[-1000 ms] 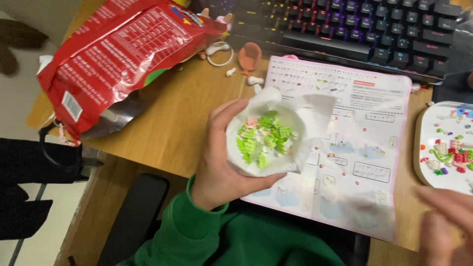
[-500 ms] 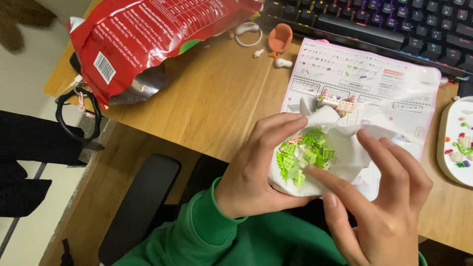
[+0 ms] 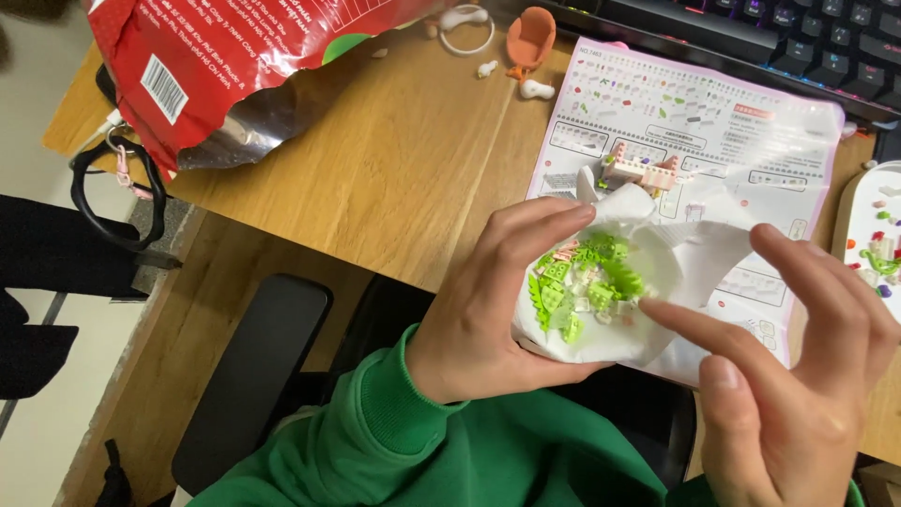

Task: The person sorts small green and white plastic bricks from a paper wrapper using tweezers and then assembles them into a small structure on a wooden desk. They follow an instruction manual placed on the table, picking up individual pieces and connecting them by hand.

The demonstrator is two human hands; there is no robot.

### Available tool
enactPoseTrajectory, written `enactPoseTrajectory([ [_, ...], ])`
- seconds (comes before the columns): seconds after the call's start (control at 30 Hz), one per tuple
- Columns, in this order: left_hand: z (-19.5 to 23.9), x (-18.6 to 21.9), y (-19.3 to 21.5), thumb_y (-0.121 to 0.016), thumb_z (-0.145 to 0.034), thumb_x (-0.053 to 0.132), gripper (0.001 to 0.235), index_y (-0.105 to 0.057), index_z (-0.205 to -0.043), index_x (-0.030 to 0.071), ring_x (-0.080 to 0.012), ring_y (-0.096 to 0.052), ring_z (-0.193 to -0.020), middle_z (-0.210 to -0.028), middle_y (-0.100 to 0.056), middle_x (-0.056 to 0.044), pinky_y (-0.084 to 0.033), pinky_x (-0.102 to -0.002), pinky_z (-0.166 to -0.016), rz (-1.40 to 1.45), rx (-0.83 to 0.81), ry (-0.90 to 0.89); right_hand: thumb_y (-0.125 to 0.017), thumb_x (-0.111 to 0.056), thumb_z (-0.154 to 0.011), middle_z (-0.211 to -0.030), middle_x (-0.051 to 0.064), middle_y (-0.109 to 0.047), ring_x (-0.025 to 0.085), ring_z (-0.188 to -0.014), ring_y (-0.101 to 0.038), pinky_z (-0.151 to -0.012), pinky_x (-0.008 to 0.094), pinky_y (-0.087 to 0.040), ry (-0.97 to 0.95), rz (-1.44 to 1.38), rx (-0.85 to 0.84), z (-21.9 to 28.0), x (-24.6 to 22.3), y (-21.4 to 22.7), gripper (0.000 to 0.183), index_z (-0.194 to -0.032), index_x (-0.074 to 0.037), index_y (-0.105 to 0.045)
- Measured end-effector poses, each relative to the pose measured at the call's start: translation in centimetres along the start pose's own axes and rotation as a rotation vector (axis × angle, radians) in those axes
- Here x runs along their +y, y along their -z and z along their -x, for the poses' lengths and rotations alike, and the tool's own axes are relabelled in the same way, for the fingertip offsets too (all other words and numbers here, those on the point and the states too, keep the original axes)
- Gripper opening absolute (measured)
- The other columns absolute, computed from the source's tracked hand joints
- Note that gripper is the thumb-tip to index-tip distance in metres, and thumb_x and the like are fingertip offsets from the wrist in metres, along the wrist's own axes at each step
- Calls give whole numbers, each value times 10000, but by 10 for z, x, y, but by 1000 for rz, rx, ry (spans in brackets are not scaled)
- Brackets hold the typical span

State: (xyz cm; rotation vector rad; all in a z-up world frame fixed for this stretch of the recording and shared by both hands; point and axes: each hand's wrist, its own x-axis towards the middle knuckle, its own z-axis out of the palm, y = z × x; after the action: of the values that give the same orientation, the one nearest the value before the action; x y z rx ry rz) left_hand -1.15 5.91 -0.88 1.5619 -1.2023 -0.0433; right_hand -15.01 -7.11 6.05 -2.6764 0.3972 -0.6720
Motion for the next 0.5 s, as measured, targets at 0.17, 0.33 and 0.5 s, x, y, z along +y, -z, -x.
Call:
enactPoseTrajectory([
  [0.17,-1,4,1,-939,-753,263,950,-321,-1450,77,-322,-504,-1415,-1461,-470,-138,-491,-439,-1227,10,1,13,-277,-305,-985,-1408,290,-445,419,-1311,-350,-1183,523,-273,51,-34,15,3,-5,-2,525,-999,-83,-752],
  [0.33,-3,9,0,-846,-821,275,807,-359,-1427,57,-325,-531,-1388,-1428,-484,-169,-504,-408,-1196,25,-5,15,-294,-394,-961,-1468,262,-349,404,-1367,-289,-1195,531,-258,213,-40,-54,8,5,-16,481,-1155,-229,-702],
  [0.5,-3,10,-1,-857,-826,280,816,-353,-1422,42,-328,-528,-1382,-1424,-486,-175,-495,-411,-1200,0,-3,4,-365,-315,-952,-1488,263,-325,392,-1400,-238,-1216,575,-253,239,-38,-59,4,11,-14,413,-1170,-210,-700],
])
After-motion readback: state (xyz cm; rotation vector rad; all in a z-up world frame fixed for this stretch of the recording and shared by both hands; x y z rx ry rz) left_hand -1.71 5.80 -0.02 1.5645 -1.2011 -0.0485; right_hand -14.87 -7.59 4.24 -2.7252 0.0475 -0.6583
